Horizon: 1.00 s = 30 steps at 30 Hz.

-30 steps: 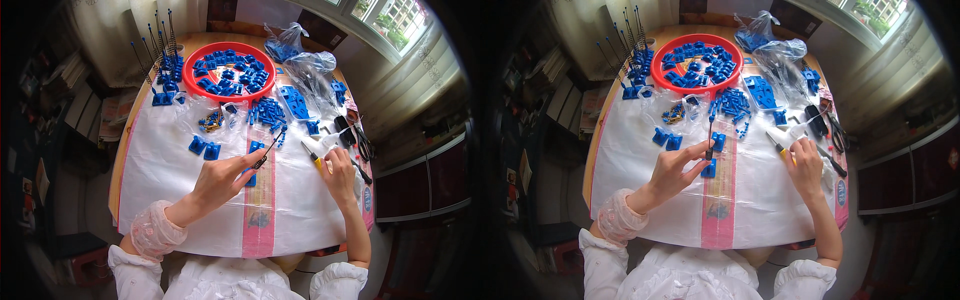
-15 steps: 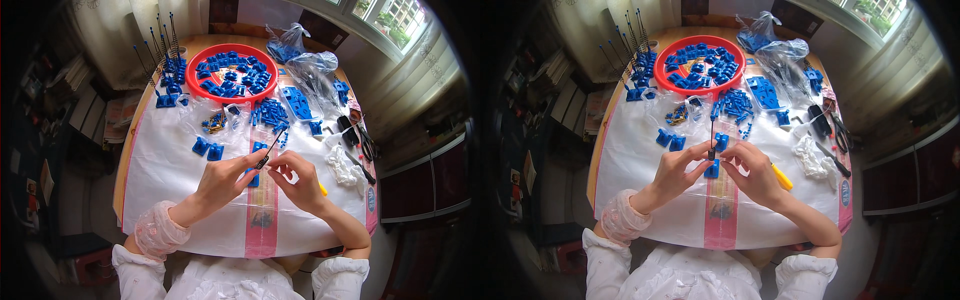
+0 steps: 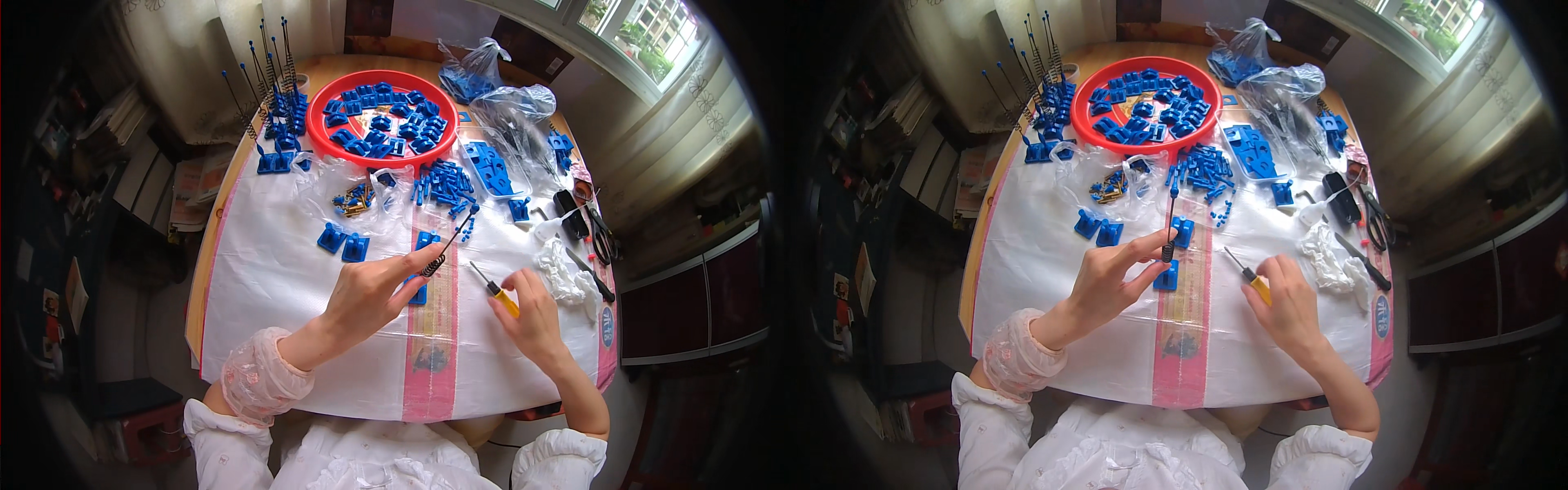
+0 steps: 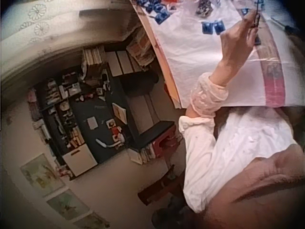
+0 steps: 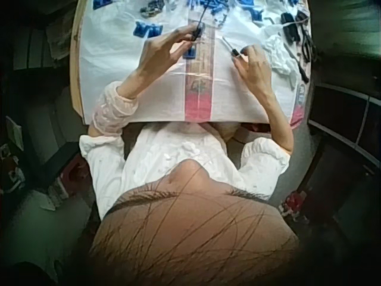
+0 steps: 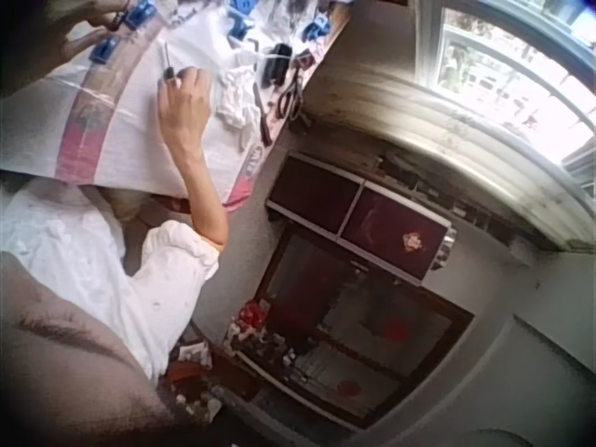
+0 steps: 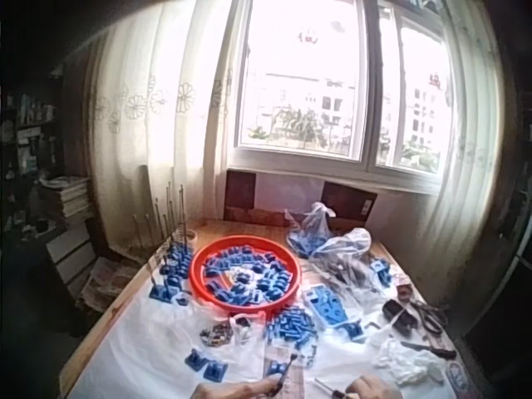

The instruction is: Assembling small blue plastic components using a needle tool and a screwdriver to position springs and secure parts.

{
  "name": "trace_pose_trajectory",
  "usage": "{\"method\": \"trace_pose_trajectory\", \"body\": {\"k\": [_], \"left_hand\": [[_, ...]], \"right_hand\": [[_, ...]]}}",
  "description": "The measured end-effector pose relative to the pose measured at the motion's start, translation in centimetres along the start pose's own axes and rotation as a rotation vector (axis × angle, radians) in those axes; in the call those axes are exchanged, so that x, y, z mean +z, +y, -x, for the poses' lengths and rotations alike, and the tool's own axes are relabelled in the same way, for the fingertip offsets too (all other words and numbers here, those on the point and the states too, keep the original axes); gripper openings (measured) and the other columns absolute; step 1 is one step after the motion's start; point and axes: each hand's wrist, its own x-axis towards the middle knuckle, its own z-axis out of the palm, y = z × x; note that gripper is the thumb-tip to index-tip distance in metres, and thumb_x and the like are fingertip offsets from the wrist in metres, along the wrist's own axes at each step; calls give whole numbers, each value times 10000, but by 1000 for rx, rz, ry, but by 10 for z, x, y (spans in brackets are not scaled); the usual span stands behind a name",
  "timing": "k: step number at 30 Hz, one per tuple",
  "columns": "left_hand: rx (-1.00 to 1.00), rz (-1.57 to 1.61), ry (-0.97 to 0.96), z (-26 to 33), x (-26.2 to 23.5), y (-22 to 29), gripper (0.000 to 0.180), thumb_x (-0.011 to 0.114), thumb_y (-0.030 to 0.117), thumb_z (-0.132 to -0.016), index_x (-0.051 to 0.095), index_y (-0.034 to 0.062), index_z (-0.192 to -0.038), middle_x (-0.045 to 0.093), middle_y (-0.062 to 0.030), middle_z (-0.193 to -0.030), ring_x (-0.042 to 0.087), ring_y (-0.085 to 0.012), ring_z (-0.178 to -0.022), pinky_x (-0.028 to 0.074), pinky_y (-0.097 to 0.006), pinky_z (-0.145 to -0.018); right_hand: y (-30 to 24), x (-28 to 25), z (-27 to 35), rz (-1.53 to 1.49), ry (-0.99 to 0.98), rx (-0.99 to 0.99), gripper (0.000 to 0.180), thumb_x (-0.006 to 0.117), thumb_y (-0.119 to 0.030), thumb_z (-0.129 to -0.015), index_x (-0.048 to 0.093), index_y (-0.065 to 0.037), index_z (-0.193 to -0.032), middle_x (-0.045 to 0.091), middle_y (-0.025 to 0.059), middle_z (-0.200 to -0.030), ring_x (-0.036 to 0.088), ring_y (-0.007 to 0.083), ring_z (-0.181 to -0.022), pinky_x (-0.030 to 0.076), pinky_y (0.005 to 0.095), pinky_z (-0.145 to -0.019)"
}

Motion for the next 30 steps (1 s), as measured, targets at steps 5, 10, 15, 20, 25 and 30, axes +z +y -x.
{"method": "trace_pose_trajectory", "body": {"k": [5, 10, 15, 20, 25, 30], "left_hand": [[11, -3, 1, 2, 1, -4, 636, 812, 17, -855, 570, 135, -1431, 775, -120, -1155, 790, -248, -929, 629, -323, -729], [12, 10, 4, 1, 1, -3, 628, 811, 23, -860, 573, 138, -1430, 777, -118, -1144, 791, -245, -919, 630, -320, -730], [11, 7, 2, 1, 0, -2, 630, 815, 26, -858, 581, 141, -1431, 788, -122, -1077, 791, -242, -910, 628, -318, -726], [-1, 17, -3, 1, 0, -2, 629, 812, 18, -858, 583, 139, -1431, 790, -120, -1056, 791, -242, -915, 627, -316, -726], [15, 27, 10, 0, 2, -4, 624, 811, 9, -855, 584, 133, -1423, 786, -116, -1096, 791, -240, -916, 632, -319, -741], [-3, 24, -6, 1, 1, -3, 616, 808, 4, -856, 586, 128, -1417, 779, -119, -1133, 791, -239, -912, 635, -317, -749]], "right_hand": [[0, -3, 22, 29, -104, 75, 241, 759, -93, -854, 531, -44, -917, 569, 125, -916, 604, 337, -857, 486, 456, -709], [12, -6, 30, 60, -80, 114, 198, 728, -73, -861, 537, -42, -905, 579, 123, -898, 607, 342, -860, 493, 465, -725], [33, -17, 37, 171, -8, 200, 188, 732, -69, -861, 550, -33, -890, 587, 125, -899, 608, 344, -897, 493, 472, -759], [28, -32, 32, 165, 78, 206, 187, 767, -85, -856, 592, -34, -902, 590, 118, -905, 608, 332, -915, 483, 455, -773], [34, -39, 17, 136, 179, 162, 165, 765, -63, -857, 607, -33, -893, 605, 111, -908, 614, 322, -914, 480, 436, -773], [19, -34, 1, 14, 169, 95, 146, 752, -32, -853, 609, -24, -877, 611, 116, -889, 615, 321, -893, 480, 422, -774]]}}
